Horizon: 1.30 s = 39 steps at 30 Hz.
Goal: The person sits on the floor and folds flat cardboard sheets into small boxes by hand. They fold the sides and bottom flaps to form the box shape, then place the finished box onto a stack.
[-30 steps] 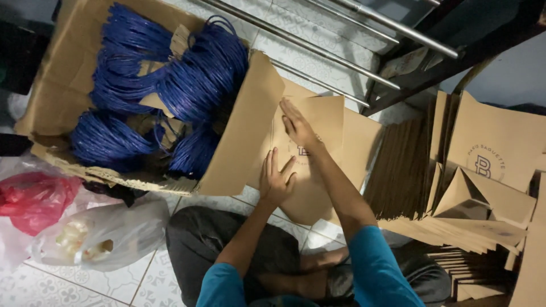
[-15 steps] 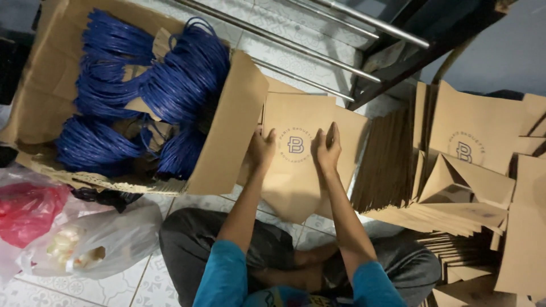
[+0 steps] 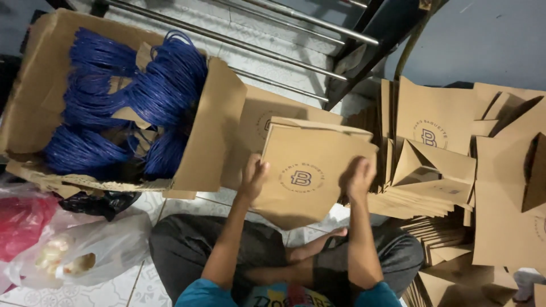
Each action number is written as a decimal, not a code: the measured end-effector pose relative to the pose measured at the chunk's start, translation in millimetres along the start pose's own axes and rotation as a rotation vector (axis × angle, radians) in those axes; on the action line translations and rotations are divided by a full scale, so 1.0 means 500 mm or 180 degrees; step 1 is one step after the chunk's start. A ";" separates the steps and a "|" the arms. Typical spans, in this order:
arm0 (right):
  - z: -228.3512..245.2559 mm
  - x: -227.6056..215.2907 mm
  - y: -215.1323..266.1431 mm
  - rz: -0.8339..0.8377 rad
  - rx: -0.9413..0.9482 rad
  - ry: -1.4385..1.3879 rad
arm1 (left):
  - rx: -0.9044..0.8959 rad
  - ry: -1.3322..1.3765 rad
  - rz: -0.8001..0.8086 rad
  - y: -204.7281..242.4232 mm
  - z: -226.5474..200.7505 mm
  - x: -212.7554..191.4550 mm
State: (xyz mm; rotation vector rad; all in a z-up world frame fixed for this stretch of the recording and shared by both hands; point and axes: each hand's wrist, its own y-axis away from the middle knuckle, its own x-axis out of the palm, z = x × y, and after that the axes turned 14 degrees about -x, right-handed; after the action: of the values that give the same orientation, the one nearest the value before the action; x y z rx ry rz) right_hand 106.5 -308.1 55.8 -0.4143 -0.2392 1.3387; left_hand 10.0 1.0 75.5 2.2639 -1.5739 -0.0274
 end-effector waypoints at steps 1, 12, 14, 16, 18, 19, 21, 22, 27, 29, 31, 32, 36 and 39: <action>-0.096 -0.071 0.018 -0.0055 -0.0205 0.0217 | 0.0182 0.0031 0.0314 0.032 -0.076 0.012; 0.105 -0.103 -0.017 -0.0033 -0.1540 -0.0108 | 0.1702 -0.0467 -0.0148 0.097 -0.199 0.077; 0.173 -0.076 -0.034 0.0015 -0.1656 -0.0034 | 0.1809 -0.0380 -0.0398 0.102 -0.188 0.088; 0.176 -0.074 -0.043 -0.0020 -0.1685 0.0136 | 0.1820 -0.0249 -0.0368 0.099 -0.175 0.089; 0.155 -0.073 -0.054 -0.0051 -0.1720 0.0310 | 0.1832 -0.0108 -0.0337 0.078 -0.135 0.088; 0.133 -0.073 -0.061 -0.0058 -0.1642 -0.0180 | 0.1727 0.0063 -0.0320 0.058 -0.102 0.086; 0.114 -0.072 -0.070 -0.0065 -0.1557 -0.0655 | 0.1614 0.0242 -0.0291 0.054 -0.111 0.090; 0.116 -0.068 -0.075 0.0027 -0.1477 -0.0451 | 0.1530 0.0064 -0.0262 0.067 -0.155 0.095; 0.175 -0.009 -0.104 0.0389 -0.1143 0.0348 | 0.1542 -0.0503 -0.0292 0.067 -0.241 0.102; 0.228 0.046 -0.120 0.0414 -0.1220 0.0592 | 0.1100 -0.0515 -0.0578 0.025 -0.181 0.093; 0.244 0.089 -0.125 0.0405 -0.1145 0.0631 | 0.0627 -0.0553 -0.0656 0.038 -0.261 0.103; 0.252 0.111 -0.130 0.0391 -0.1076 0.0667 | 0.0162 -0.0591 -0.0726 0.042 -0.303 0.108; 0.235 0.160 -0.141 0.0418 -0.0907 0.0712 | -0.0492 -0.1312 -0.0841 -0.057 -0.191 0.068; 0.174 0.179 -0.142 0.0446 -0.0857 0.0911 | -0.0525 -0.1146 -0.0980 -0.100 -0.158 0.068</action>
State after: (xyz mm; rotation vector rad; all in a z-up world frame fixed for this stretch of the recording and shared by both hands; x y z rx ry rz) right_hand 154.7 -219.7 158.6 -0.8551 -0.1536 1.3694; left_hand 85.6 8.7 139.6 2.4392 -1.3026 -0.6547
